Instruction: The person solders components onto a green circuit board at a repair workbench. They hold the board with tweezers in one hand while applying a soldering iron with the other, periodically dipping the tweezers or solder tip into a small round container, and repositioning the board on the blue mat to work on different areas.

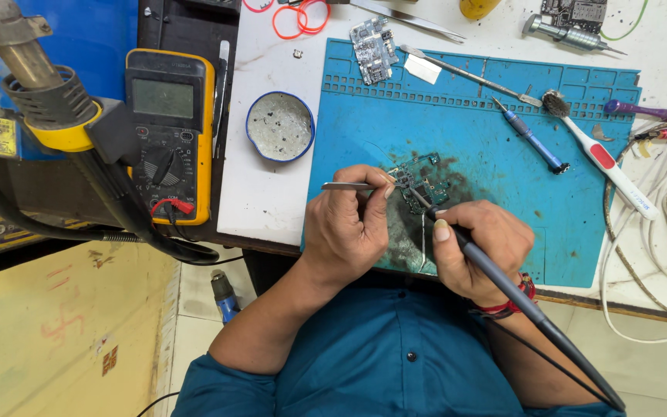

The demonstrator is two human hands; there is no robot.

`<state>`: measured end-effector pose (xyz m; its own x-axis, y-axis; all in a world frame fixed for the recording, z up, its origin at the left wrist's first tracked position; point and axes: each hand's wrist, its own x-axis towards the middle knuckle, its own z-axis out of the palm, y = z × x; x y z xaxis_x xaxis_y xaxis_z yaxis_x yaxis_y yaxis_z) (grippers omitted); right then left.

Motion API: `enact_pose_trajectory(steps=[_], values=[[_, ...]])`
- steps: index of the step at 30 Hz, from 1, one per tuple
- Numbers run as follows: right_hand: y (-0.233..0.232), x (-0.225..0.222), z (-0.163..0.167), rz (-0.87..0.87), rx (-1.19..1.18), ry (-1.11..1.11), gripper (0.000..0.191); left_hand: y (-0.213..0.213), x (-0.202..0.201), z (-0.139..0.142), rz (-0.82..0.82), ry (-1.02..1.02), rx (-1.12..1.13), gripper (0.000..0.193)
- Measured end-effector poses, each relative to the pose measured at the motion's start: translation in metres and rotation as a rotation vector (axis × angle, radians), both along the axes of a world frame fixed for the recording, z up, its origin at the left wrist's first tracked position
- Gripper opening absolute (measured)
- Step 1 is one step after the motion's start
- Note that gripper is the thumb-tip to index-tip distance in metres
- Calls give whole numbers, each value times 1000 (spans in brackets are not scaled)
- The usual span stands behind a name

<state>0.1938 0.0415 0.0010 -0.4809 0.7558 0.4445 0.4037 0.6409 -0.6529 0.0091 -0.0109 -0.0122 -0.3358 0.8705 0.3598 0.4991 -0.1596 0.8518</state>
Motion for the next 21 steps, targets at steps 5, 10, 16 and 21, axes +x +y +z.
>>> enact_pose_trajectory(steps=[5,10,16,21], values=[[0,0,2,9,-10,-4,8,0,0,0,-9,-31,-14,16],[1,-1,3,13,4,0,7,0,0,0,-5,-23,-7,16],[1,-2,4,6,-7,-5,8,0,0,1,-1,-24,-20,16],[1,-3,4,3,-13,-4,7,0,0,1,-3,-33,-22,16]])
